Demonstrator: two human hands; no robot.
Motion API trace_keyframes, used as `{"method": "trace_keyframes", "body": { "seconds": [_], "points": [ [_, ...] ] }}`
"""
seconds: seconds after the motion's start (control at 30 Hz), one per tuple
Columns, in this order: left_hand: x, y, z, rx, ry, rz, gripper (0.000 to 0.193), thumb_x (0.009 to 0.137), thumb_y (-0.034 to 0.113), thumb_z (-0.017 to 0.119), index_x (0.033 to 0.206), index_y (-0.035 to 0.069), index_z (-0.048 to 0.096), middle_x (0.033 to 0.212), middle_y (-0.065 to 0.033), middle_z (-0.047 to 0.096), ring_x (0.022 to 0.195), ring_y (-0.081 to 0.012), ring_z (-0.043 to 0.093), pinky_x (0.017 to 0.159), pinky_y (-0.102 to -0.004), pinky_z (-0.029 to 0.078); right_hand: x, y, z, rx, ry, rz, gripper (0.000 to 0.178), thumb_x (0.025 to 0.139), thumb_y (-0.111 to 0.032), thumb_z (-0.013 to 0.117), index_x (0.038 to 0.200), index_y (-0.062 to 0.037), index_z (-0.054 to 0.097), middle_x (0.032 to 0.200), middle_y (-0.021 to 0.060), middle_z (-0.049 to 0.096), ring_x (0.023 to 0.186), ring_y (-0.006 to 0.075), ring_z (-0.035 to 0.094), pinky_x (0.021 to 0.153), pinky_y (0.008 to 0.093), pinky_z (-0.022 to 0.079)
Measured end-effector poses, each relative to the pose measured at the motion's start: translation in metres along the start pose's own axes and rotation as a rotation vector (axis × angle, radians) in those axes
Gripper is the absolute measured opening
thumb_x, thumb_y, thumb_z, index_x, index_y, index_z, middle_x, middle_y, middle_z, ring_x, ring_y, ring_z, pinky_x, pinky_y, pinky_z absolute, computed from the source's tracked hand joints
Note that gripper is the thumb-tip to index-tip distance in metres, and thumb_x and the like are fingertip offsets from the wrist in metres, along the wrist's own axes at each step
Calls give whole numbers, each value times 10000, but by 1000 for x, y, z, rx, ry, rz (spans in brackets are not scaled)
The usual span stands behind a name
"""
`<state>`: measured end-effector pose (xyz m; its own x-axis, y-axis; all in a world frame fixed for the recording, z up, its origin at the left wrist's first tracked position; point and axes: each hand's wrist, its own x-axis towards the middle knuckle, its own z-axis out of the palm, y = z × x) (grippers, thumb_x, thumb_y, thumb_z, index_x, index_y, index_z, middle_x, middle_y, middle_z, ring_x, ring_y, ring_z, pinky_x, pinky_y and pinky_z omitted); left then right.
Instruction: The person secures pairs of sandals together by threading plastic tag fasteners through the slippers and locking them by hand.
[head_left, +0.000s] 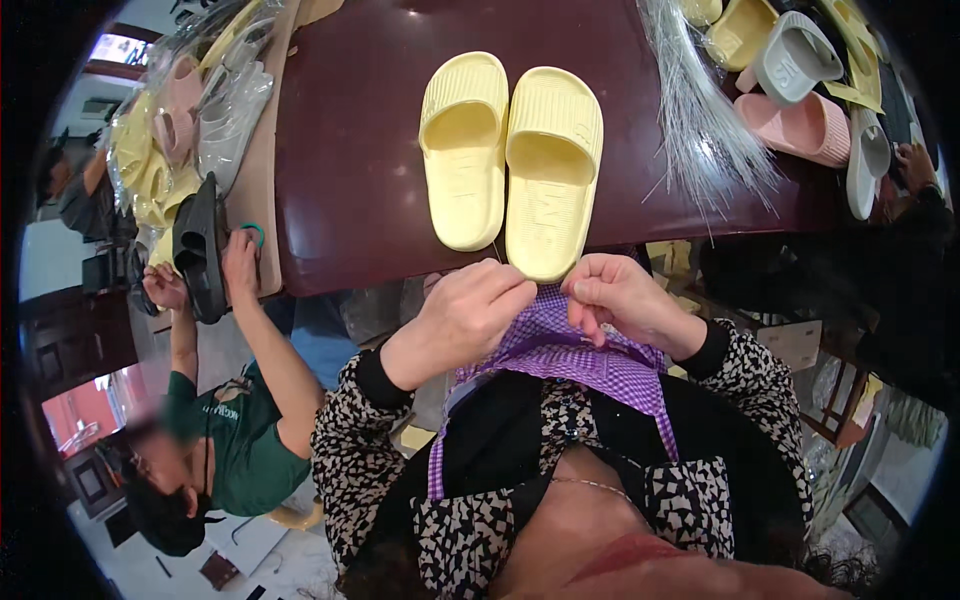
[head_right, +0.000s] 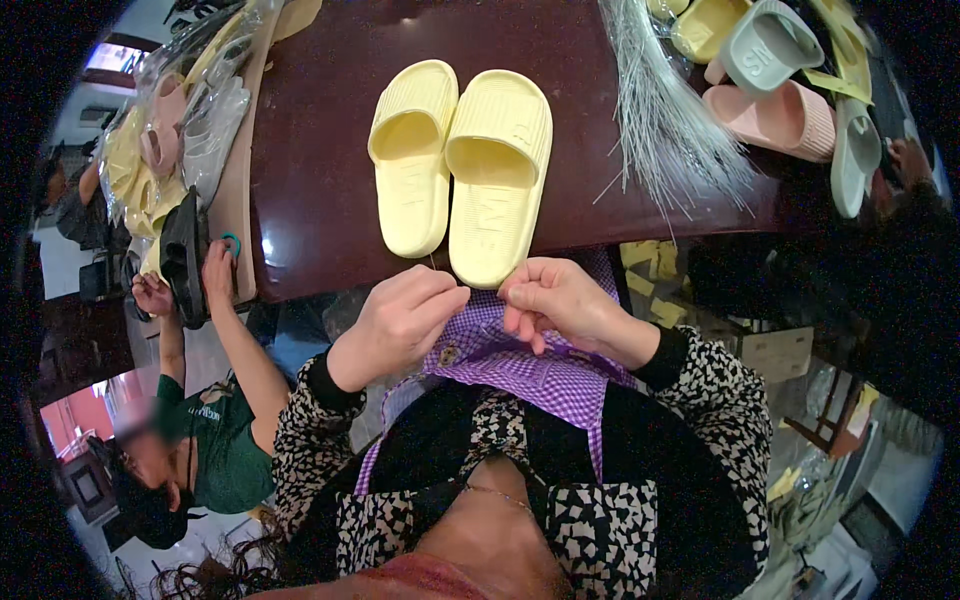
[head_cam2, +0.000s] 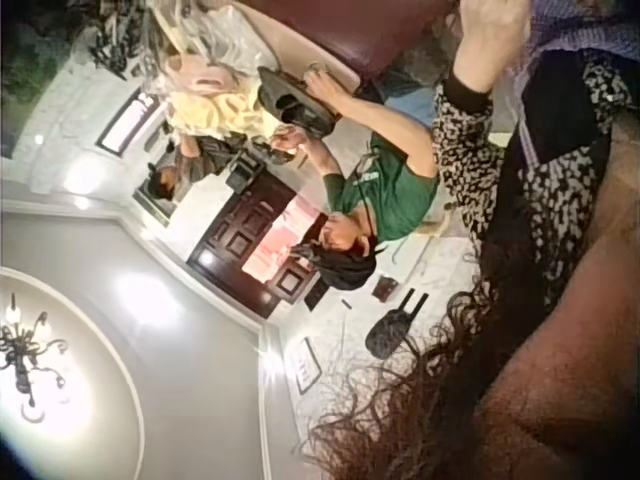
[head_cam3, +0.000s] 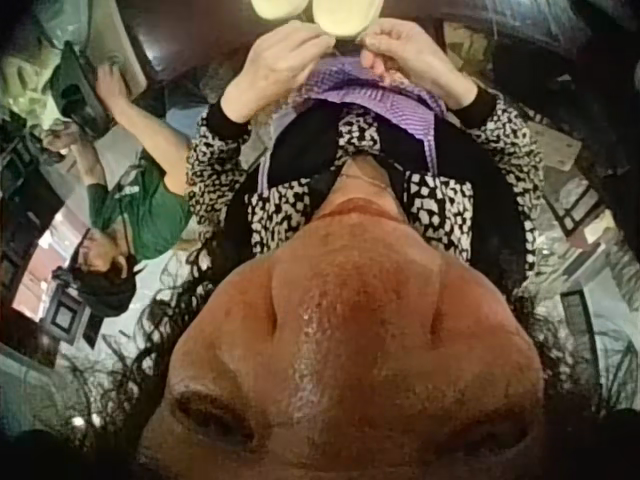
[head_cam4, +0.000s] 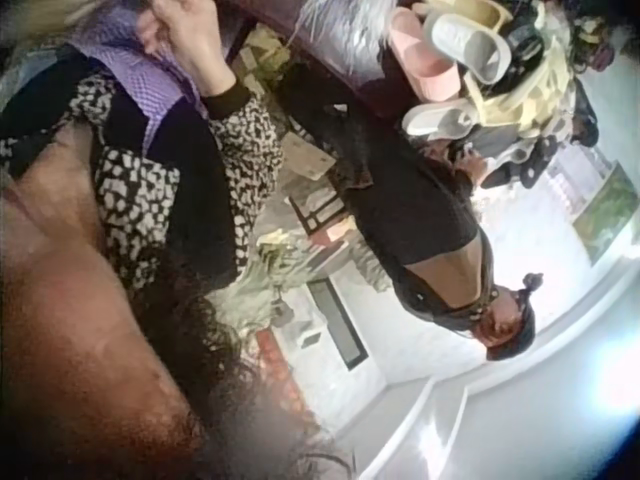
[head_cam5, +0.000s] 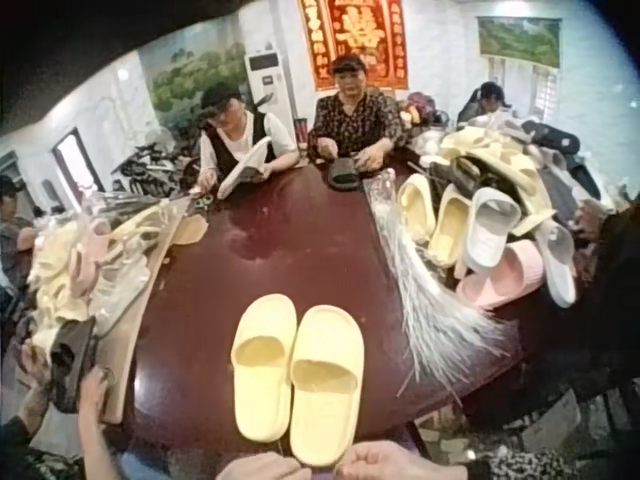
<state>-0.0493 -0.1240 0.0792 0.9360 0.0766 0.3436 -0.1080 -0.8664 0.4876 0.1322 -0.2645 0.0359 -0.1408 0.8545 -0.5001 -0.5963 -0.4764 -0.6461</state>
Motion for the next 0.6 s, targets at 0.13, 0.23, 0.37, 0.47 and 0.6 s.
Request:
{"method": "trace_keyframes", "body": {
  "seconds": [0.13,0.23,0.37,0.47,0.6],
  "points": [
    [1,-15,3,53,25,22,204,669,0,597,871,23,588,799,-75,548,677,-234,555,599,-329,463,5,-4,-1,72,40,-45,140,934,-124,493,957,11,521,726,126,625,516,132,585,412,246,480],
    [8,-25,1,27,72,31,152,692,7,601,843,18,581,773,-79,545,688,-248,562,600,-346,473,10,-18,-3,56,60,-90,155,941,-128,476,983,15,520,736,124,624,521,133,586,420,244,486],
    [24,-49,-5,78,96,-5,80,716,19,605,789,15,572,747,-89,546,701,-259,570,600,-361,479,21,-51,-3,-177,202,-110,187,945,-141,464,978,23,546,718,103,623,515,123,579,436,232,485],
    [33,-65,-3,123,123,-45,55,724,24,605,764,14,569,741,-95,550,705,-264,571,598,-364,481,24,-64,-7,-780,303,-212,212,937,-146,468,945,35,577,666,66,605,491,104,551,434,217,461],
    [37,-77,1,163,128,-109,38,762,34,598,786,9,582,749,-111,563,717,-287,580,607,-365,485,18,-80,-9,-986,337,-273,237,924,-165,492,858,31,608,617,42,585,478,90,529,430,212,432]
  ]
}}
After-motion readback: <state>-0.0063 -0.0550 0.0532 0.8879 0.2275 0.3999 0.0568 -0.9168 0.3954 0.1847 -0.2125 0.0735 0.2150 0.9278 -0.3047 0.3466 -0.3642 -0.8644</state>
